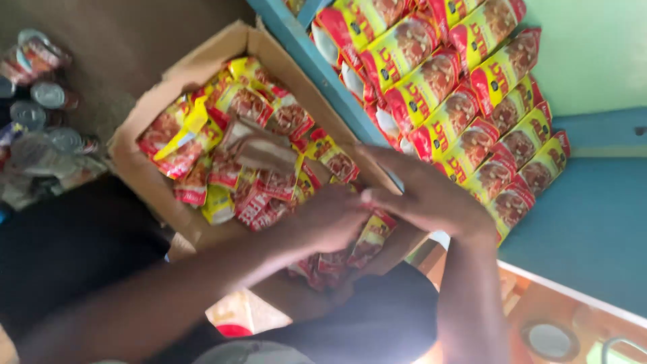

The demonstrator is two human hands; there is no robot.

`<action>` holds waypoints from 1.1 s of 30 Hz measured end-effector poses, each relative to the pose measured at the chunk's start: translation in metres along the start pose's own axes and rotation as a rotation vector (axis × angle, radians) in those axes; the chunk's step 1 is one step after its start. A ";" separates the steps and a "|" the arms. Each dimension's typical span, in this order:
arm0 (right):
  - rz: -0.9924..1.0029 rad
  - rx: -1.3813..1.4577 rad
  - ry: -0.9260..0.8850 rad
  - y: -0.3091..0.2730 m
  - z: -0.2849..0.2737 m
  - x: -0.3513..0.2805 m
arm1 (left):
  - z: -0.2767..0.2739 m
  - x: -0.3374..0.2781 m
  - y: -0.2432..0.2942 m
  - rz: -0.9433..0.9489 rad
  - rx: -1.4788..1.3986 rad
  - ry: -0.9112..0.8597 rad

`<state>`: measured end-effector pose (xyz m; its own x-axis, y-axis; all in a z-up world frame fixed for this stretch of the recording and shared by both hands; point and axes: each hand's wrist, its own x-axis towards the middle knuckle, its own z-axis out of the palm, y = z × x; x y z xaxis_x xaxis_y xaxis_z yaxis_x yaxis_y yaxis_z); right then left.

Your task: Wiping down individual sauce packets with a cloth and organizing them onto a grocery store shelf.

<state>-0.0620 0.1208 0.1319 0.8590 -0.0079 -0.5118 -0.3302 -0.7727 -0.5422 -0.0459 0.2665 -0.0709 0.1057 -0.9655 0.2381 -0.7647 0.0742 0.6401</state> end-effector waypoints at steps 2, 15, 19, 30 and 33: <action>-0.073 0.105 0.054 -0.004 0.015 -0.013 | 0.000 -0.019 0.001 -0.140 0.145 -0.123; 0.253 0.012 0.025 0.078 0.079 0.030 | -0.003 -0.051 -0.123 -0.180 0.407 0.042; 0.236 -0.019 0.058 0.087 0.085 0.042 | 0.022 -0.078 -0.150 -0.138 0.561 0.049; 0.262 -0.041 0.134 0.090 0.087 0.054 | -0.037 -0.025 -0.100 -0.465 0.425 -0.053; 0.385 0.202 0.455 0.109 0.097 0.069 | -0.074 0.017 -0.080 -0.632 -0.192 0.060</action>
<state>-0.0767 0.0980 -0.0272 0.7298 -0.5652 -0.3846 -0.6780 -0.5262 -0.5133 0.0643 0.2630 -0.0645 0.5365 -0.8224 -0.1893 -0.4176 -0.4537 0.7873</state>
